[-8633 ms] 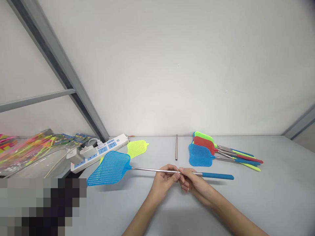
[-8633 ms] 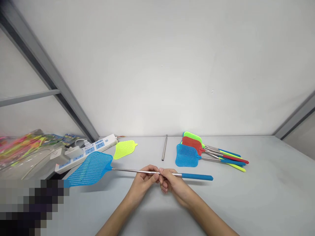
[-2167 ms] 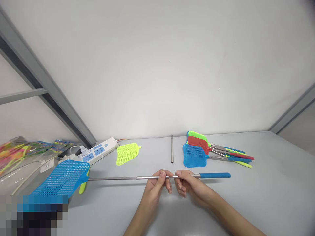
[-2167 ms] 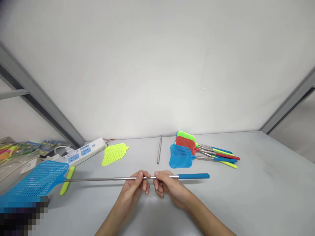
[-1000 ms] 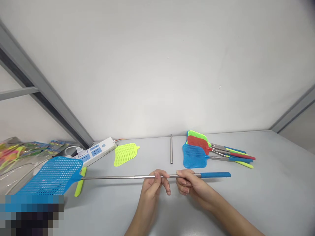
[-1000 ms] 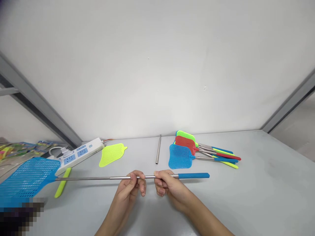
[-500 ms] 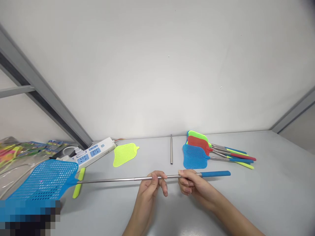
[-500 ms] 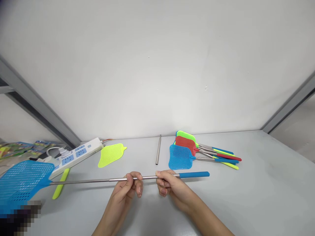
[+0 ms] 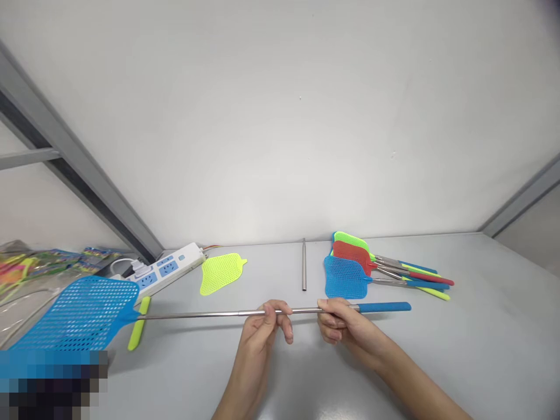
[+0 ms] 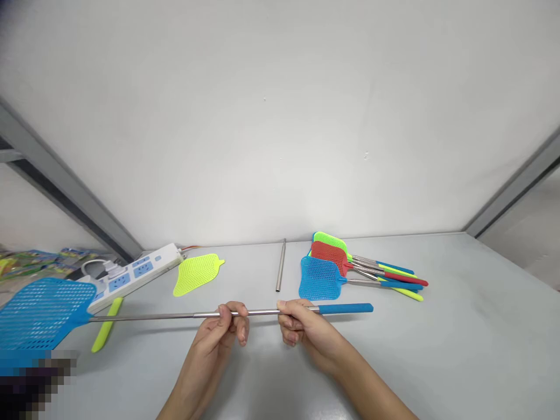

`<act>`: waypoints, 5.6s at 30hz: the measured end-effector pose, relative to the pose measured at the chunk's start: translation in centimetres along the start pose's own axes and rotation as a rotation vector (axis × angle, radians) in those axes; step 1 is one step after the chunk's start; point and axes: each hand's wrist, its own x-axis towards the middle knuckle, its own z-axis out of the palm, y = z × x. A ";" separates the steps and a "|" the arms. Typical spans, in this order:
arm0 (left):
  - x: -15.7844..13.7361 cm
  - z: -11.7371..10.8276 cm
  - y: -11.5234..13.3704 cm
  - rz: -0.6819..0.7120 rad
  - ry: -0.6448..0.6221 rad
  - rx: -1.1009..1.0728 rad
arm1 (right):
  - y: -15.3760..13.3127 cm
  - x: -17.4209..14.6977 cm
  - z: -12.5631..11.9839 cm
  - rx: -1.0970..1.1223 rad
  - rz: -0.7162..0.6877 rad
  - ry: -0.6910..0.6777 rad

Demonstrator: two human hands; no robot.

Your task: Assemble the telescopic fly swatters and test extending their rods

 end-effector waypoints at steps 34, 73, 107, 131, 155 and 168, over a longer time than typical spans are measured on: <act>0.4 -2.0 0.4 0.085 0.044 -0.037 | -0.8 -0.2 -0.5 -0.026 -0.030 0.032; 0.8 -2.2 0.1 0.210 0.197 -0.222 | -0.8 0.1 -1.7 -0.074 -0.082 0.016; 1.1 -2.6 0.1 0.257 0.213 -0.348 | -0.6 0.2 -2.3 -0.046 -0.141 0.002; 1.0 -2.1 -0.3 0.212 0.128 -0.199 | 1.1 0.5 -0.9 0.012 -0.071 -0.079; 0.6 -0.5 -2.3 0.108 -0.215 0.186 | 2.2 0.6 0.4 0.021 -0.048 -0.130; 0.6 -0.3 -2.1 0.142 -0.234 0.191 | 2.2 0.5 0.5 0.007 -0.024 -0.113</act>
